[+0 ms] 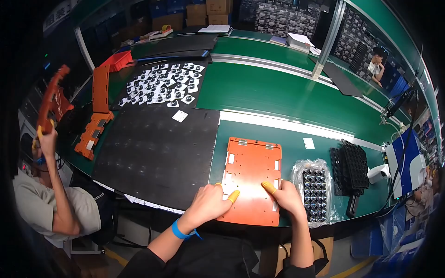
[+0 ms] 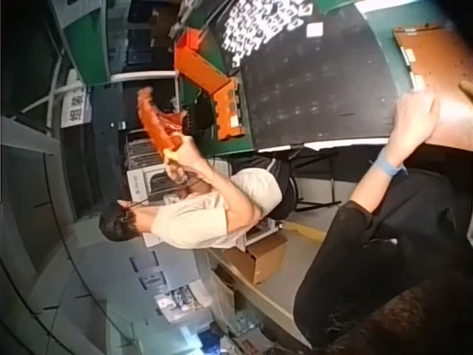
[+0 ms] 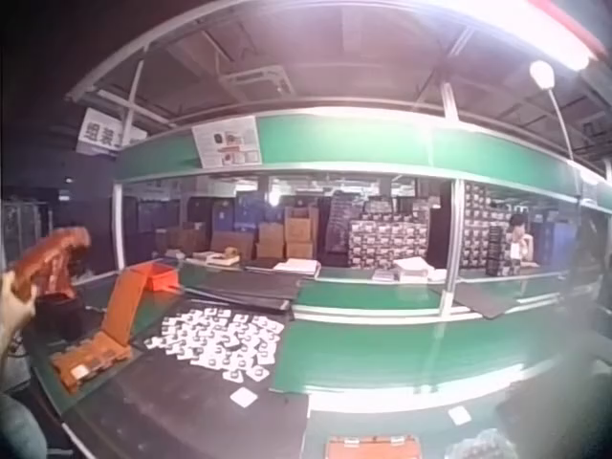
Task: Assembling LED lighting components onto fixtures at a factory workstation.
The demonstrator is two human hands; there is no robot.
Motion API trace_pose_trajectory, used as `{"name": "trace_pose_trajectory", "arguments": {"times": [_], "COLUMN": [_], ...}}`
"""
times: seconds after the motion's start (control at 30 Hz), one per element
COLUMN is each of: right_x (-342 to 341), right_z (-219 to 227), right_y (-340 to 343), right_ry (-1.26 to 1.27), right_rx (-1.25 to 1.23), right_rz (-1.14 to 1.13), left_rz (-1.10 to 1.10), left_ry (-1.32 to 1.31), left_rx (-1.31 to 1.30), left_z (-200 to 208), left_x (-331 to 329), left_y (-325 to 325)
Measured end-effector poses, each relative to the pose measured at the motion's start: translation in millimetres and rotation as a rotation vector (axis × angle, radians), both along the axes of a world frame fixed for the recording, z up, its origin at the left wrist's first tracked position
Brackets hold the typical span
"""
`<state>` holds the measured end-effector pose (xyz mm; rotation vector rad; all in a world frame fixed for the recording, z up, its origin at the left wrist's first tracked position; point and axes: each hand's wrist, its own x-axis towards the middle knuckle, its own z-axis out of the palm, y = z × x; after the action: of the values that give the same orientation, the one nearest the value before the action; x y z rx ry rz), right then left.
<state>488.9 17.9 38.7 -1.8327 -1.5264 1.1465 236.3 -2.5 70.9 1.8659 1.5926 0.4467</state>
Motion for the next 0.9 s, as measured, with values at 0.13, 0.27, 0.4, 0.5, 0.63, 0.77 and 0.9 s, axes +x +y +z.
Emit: {"name": "trace_pose_trajectory", "arguments": {"times": [0.13,0.27,0.4,0.5,0.63,0.77,0.9], "right_x": [-10,-19,-19,-19,-53,-64,-66], "right_z": [8,30,36,36,49,25,23], "right_y": [-4,-4,-12,-39,-73,-79,-81], "right_ry": [0.022,-0.139,-0.526,-0.379,-0.449,-0.698,-0.802], "right_rx": [0.006,-0.077,0.276,0.642,0.496,0.563,0.662], "right_rz": [-0.027,-0.029,-0.060,-0.174,0.603,0.590,0.631], "left_rz": [-0.004,0.005,0.015,-0.030,-0.164,-0.256,-0.282], "left_ry": [0.026,0.132,0.170,0.146,0.094,0.014,-0.049], "left_rx": [0.016,0.066,0.113,0.352,0.466,0.546,0.570], "left_z": [-2,11,2,1,-17,-37,-40], "left_x": [0,0,-10,-25,-50,-60,-63], "left_y": [-3,-4,-11,-40,-56,-46,-45]}}
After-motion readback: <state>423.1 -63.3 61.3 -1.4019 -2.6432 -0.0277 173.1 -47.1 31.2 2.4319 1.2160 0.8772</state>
